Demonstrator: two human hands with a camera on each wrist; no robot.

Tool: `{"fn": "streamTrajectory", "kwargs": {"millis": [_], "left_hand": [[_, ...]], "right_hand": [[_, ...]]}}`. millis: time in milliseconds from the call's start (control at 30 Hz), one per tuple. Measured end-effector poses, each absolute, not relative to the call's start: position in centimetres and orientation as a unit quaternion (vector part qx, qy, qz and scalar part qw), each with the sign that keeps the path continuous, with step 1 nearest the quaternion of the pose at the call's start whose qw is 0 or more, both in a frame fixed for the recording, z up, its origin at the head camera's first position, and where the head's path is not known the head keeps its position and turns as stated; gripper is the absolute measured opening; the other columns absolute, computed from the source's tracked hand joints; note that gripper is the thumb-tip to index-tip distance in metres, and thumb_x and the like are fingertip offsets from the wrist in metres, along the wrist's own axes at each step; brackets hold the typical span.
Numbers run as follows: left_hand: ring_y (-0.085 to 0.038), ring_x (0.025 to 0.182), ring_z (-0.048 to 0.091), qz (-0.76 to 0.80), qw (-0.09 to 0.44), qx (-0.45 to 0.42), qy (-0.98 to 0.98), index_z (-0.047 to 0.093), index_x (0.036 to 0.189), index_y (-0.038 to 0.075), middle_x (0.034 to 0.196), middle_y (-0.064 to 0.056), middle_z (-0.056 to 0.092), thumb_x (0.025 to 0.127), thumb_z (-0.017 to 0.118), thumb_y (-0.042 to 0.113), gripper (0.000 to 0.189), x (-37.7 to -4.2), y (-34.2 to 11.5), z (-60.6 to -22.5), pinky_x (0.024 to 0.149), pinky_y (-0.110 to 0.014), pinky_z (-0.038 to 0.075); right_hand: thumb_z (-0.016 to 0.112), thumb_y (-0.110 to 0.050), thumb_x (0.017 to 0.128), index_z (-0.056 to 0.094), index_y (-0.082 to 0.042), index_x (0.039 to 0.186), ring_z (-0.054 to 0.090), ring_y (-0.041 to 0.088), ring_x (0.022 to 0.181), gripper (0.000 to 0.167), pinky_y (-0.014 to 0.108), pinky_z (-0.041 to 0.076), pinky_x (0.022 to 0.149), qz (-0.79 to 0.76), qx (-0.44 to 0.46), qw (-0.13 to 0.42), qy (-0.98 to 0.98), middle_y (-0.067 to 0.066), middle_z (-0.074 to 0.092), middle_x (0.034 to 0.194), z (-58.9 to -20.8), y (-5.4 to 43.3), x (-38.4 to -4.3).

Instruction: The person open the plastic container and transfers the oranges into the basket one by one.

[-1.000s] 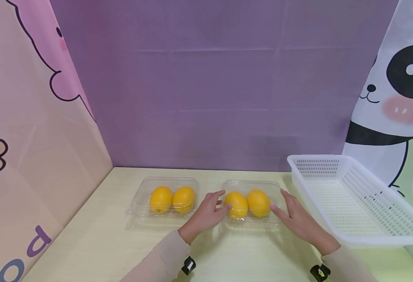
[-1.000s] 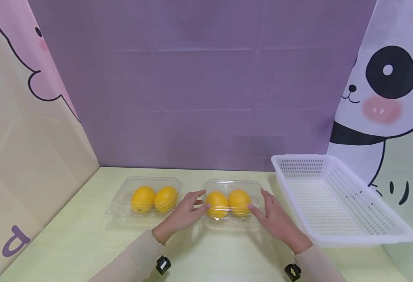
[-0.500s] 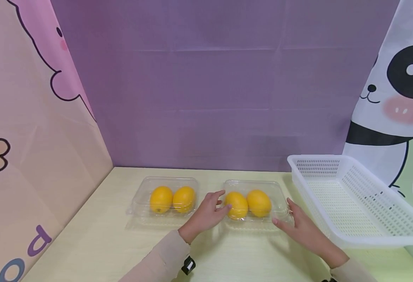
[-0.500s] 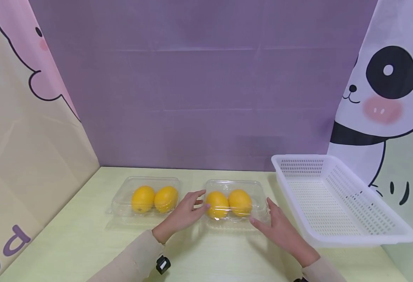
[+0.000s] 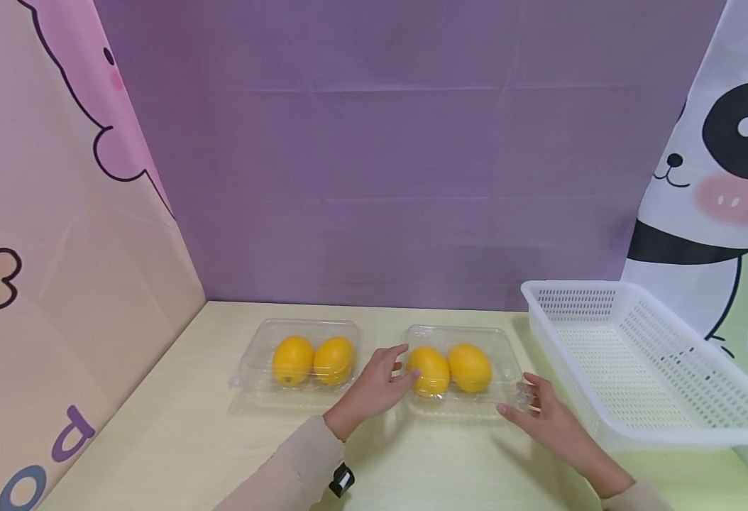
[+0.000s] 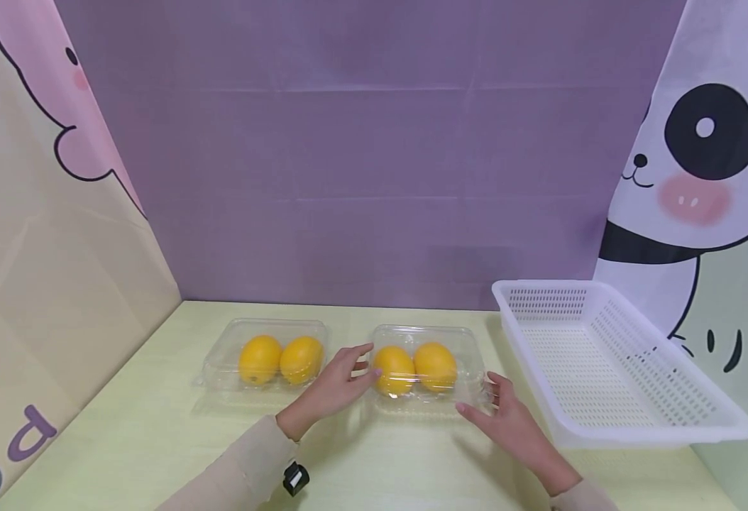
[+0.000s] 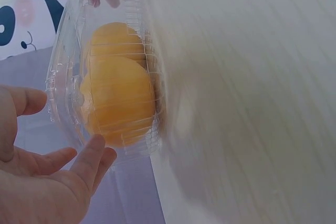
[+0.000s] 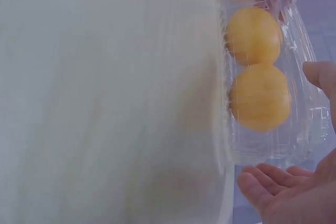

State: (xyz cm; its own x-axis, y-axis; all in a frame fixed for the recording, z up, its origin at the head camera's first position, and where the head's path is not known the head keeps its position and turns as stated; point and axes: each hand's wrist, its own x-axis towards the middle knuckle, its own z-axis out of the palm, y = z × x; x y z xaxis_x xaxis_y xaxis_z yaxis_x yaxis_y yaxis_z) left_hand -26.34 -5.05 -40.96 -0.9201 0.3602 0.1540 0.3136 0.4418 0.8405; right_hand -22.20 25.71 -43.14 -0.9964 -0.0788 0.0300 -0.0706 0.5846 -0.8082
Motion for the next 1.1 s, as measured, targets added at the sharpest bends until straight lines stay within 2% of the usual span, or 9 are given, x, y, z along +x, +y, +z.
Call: {"fn": "streamTrajectory", "kwargs": {"millis": [233, 600, 767, 1100], "left_hand": [[-0.04, 0.127, 0.052, 0.492, 0.027, 0.194, 0.849, 0.039, 0.149, -0.003, 0.142, -0.027, 0.039, 0.1, 0.061, 0.031, 0.064, -26.42, -5.02, -41.01, 0.099, -0.05, 0.049], [-0.041, 0.128, 0.051, 0.502, 0.035, 0.193, 0.842, 0.038, 0.149, -0.004, 0.142, -0.027, 0.038, 0.1, 0.062, 0.028, 0.064, -26.32, -4.94, -40.98, 0.099, -0.051, 0.049], [-0.04, 0.128, 0.051, 0.504, 0.038, 0.191, 0.841, 0.037, 0.15, -0.004, 0.141, -0.028, 0.038, 0.1, 0.061, 0.027, 0.063, -26.38, -4.98, -41.16, 0.1, -0.05, 0.049], [-0.04, 0.127, 0.052, 0.501, 0.037, 0.193, 0.843, 0.038, 0.149, -0.003, 0.137, -0.027, 0.041, 0.099, 0.063, 0.028, 0.064, -26.38, -5.03, -40.97, 0.099, -0.049, 0.049]], "right_hand": [[0.074, -0.029, 0.092, 0.018, 0.009, 0.148, 0.045, 0.051, 0.129, 0.088, 0.054, 0.044, 0.103, -0.498, -0.027, 0.008, 0.867, 0.039, 0.037, 0.145, -43.09, 25.47, -22.36], [0.07, -0.022, 0.095, 0.016, 0.009, 0.147, 0.046, 0.046, 0.131, 0.082, 0.04, 0.05, 0.098, -0.539, -0.014, 0.014, 0.842, 0.037, 0.035, 0.148, -43.22, 25.23, -22.45], [0.067, -0.019, 0.097, 0.016, 0.01, 0.145, 0.044, 0.046, 0.132, 0.076, 0.036, 0.05, 0.098, -0.545, -0.021, 0.016, 0.838, 0.037, 0.035, 0.148, -43.31, 25.32, -22.43], [0.061, -0.019, 0.1, 0.019, 0.006, 0.143, 0.044, 0.04, 0.132, 0.065, 0.019, 0.047, 0.09, -0.585, -0.023, 0.023, 0.81, 0.032, 0.041, 0.144, -43.89, 25.94, -22.21]]}}
